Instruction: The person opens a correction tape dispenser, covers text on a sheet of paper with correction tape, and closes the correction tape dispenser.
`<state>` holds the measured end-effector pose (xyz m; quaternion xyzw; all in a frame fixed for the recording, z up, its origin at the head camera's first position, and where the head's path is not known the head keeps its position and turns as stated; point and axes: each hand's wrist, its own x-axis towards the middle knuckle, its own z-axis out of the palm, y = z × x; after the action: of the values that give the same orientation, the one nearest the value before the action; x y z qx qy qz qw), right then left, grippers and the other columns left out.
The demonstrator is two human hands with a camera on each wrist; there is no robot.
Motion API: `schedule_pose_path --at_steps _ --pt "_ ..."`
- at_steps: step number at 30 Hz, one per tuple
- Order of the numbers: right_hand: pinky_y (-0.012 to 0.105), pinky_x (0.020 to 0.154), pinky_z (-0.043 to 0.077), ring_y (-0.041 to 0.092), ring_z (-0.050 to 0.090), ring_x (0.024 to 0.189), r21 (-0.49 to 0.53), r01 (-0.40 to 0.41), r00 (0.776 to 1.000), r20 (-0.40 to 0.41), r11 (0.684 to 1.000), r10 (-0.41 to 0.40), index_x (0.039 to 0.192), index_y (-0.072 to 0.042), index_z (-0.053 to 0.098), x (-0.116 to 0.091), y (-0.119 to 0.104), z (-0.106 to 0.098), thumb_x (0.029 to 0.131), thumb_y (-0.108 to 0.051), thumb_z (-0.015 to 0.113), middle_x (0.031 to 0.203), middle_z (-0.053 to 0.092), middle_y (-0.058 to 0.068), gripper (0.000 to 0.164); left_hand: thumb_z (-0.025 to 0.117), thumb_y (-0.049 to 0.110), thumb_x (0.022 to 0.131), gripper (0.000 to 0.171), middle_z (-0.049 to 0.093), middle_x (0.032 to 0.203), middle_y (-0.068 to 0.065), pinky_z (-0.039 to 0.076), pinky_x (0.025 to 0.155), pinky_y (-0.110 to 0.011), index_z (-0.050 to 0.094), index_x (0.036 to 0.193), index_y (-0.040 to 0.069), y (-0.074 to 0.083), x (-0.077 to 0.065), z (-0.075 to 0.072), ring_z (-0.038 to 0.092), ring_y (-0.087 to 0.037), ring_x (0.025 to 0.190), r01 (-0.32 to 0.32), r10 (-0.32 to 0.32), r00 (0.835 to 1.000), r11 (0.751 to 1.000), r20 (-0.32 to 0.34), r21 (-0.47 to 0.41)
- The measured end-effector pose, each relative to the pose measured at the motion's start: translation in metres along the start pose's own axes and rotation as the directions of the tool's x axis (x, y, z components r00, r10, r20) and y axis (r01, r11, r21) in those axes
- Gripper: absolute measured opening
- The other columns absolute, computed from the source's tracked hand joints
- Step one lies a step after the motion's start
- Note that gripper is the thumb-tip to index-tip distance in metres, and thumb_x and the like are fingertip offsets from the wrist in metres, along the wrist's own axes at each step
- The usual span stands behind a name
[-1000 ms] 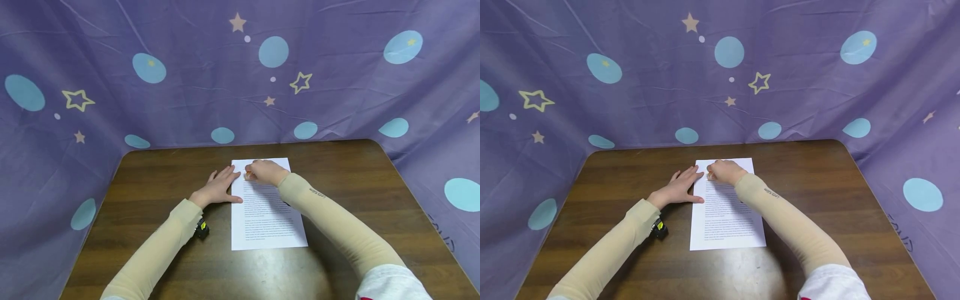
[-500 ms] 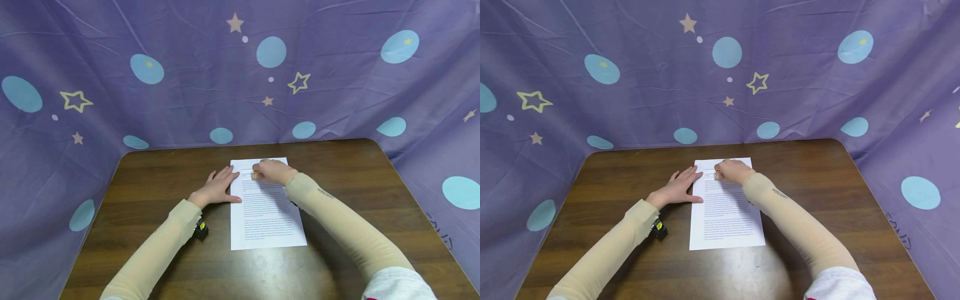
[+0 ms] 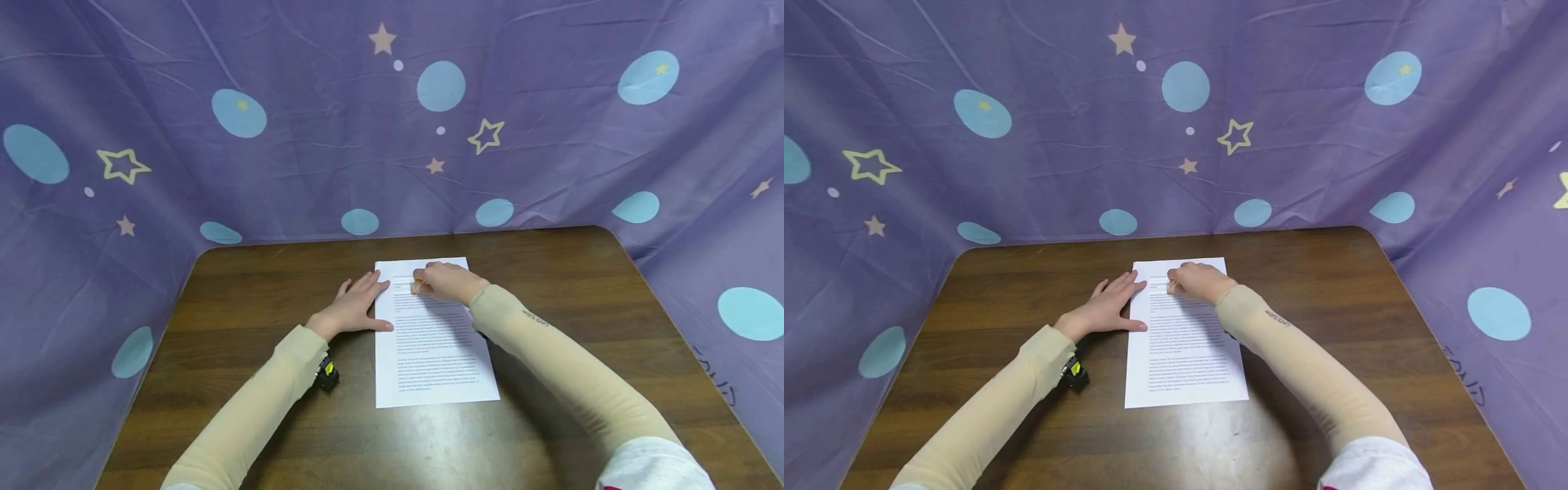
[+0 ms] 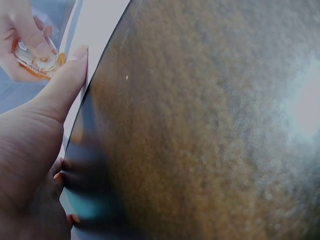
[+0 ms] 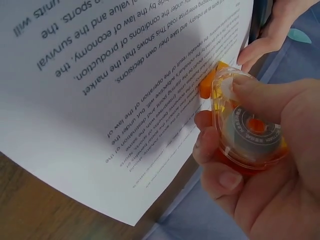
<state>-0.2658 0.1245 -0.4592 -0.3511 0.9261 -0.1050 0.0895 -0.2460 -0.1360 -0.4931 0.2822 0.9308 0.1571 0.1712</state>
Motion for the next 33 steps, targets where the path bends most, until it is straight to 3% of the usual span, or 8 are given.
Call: schedule_pose_path --at_steps 6,13,22,33 --pt "0.033 0.078 0.053 0.015 0.058 0.08 0.071 0.007 1.0 -0.028 0.997 -0.006 0.104 -0.008 0.069 -0.002 0.006 -0.003 0.104 -0.017 0.067 0.09 0.067 0.002 0.01 0.075 0.062 0.088 0.105 0.008 0.174 -0.018 0.006 0.123 -0.067 0.028 0.166 0.01 -0.001 0.001 0.0 0.008 -0.035 0.161 -0.004 0.004 1.0 1.0 0.009 -0.001" --pt "0.036 0.076 0.052 0.017 0.058 0.081 0.057 0.016 0.996 -0.085 0.998 -0.012 0.102 -0.007 0.068 -0.006 0.012 -0.007 0.102 -0.012 0.068 0.088 0.065 0.004 0.005 0.076 0.063 0.087 0.106 0.008 0.174 -0.017 0.005 0.123 -0.067 0.028 0.166 0.011 -0.003 0.001 0.001 0.007 -0.034 0.161 -0.002 0.002 1.0 1.0 0.009 0.004" --pt "0.036 0.075 0.051 0.016 0.055 0.078 0.088 0.059 0.997 -0.052 0.994 -0.055 0.098 -0.008 0.07 -0.011 0.01 -0.007 0.102 -0.016 0.07 0.084 0.066 0.002 0.008 0.077 0.061 0.088 0.104 0.009 0.174 -0.018 0.005 0.123 -0.067 0.029 0.166 0.01 -0.001 0.0 0.0 0.008 -0.035 0.161 -0.003 0.003 1.0 1.0 0.004 -0.012" --pt "0.034 0.076 0.051 0.014 0.055 0.078 0.103 0.036 0.999 -0.021 0.994 -0.034 0.101 -0.01 0.073 -0.01 0.009 -0.004 0.102 -0.019 0.069 0.088 0.067 0.001 0.009 0.077 0.061 0.088 0.104 0.009 0.174 -0.019 0.006 0.122 -0.068 0.029 0.165 0.009 -0.004 0.001 0.002 0.009 -0.036 0.16 -0.012 0.012 1.0 1.0 -0.01 -0.001"
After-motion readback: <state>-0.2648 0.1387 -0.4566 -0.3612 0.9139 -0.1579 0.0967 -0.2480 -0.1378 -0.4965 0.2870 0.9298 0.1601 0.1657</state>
